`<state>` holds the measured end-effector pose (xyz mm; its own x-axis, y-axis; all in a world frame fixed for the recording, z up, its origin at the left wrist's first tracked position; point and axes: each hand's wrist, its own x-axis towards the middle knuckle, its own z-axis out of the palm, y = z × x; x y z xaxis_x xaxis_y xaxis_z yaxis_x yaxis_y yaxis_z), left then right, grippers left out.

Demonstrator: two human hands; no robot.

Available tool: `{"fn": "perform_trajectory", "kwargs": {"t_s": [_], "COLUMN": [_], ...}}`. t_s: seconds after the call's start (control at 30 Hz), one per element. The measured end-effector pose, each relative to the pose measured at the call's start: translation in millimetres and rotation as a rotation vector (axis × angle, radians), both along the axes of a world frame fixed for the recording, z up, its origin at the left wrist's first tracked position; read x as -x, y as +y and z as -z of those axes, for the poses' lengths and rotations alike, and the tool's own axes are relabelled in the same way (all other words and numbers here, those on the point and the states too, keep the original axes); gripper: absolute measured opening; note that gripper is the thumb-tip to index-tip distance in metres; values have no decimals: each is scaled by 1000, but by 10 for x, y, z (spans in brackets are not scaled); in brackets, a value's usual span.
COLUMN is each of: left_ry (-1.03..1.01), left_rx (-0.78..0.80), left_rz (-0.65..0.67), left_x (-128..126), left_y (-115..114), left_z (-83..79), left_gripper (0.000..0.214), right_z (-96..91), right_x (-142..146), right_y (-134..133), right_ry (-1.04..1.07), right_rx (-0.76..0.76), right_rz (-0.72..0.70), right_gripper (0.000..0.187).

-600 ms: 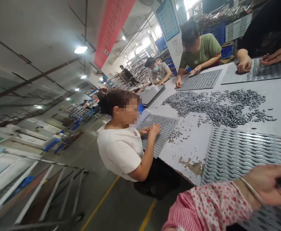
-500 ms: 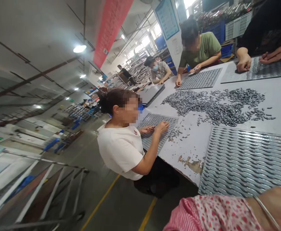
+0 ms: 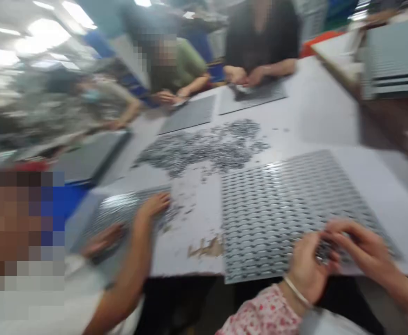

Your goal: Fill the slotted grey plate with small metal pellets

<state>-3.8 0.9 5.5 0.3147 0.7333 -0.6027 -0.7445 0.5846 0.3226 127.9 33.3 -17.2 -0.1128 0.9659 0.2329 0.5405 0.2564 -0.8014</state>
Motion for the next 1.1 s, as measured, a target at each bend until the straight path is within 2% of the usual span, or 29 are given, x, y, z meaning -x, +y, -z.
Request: {"fn": "perform_trajectory", "kwargs": {"t_s": [0.03, 0.1, 0.17, 0.23, 0.33, 0.47, 0.6, 0.9, 1.1], "left_ry": [7, 46, 83, 95, 122, 121, 88, 147, 170], "left_rx": [13, 30, 45, 66, 96, 122, 133, 202, 181], "left_rz": [20, 115, 182, 229, 234, 253, 267, 238, 206], "left_x": [45, 125, 164, 165, 137, 122, 127, 85, 44], "left_y": [21, 81, 118, 110, 75, 88, 116, 116, 148], "left_z": [-39, -67, -57, -50, -67, -77, -59, -26, -46], "left_gripper": [27, 27, 24, 20, 21, 25, 21, 20, 24], "right_z": [-61, -138, -157, -152, -133, -62, 25, 69, 43], "right_x": [-94, -242, -418, -622, -874, -1040, -1109, -1210, -1216], "right_y": [-48, -8, 124, 237, 321, 417, 543, 700, 710], "right_ry": [108, 292, 342, 305, 174, 66, -66, -281, -321], "right_rx": [78, 184, 199, 221, 264, 295, 239, 159, 75], "right_rz": [-11, 106, 226, 275, 209, 115, 119, -71, -54], "right_gripper": [24, 25, 26, 26, 26, 19, 9, 5, 9]}}
